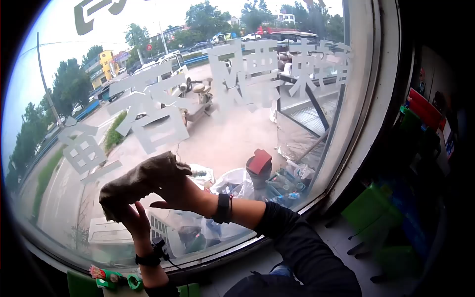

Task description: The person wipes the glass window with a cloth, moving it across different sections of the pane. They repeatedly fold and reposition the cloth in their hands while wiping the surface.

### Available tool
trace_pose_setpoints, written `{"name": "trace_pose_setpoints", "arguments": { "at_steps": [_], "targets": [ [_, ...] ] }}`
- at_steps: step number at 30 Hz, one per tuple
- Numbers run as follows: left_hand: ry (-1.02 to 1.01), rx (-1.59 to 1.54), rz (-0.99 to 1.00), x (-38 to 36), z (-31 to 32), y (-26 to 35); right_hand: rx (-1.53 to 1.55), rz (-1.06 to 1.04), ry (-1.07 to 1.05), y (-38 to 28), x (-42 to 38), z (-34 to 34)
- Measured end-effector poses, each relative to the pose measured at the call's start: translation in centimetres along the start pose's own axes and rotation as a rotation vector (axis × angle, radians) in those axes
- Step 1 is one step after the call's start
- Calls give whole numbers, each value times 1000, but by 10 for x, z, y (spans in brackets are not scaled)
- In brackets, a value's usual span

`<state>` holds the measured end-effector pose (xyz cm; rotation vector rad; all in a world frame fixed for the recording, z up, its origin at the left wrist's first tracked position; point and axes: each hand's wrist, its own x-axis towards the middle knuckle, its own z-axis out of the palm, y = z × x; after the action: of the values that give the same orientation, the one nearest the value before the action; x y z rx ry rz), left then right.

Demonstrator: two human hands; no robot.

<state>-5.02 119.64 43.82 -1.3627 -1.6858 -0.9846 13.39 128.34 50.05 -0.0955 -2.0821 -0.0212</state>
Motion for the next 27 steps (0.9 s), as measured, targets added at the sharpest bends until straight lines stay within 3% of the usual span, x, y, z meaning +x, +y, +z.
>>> {"name": "trace_pose_setpoints", "arguments": {
  "at_steps": [3,7,15,21,23,27],
  "targets": [
    [-67,-20,10,-16,-7,-30,137,-20,-105,-15,-2,28],
    [-46,78,12,-31,-8,-55,45,-6,-150,-26,-6,50],
    [-44,-122,-47,-30,2,-58,-94,-49,-137,-19,-4,50],
    [-54,-178,-58,-2,-7,-43,-33,4,-156,-11,15,16],
    [-49,-174,4,10,-7,-34,-51,-63,7,-6,18,2],
    [8,-146,80,40,-1,8,-2,-11,63,13,20,-41]
  ]
}}
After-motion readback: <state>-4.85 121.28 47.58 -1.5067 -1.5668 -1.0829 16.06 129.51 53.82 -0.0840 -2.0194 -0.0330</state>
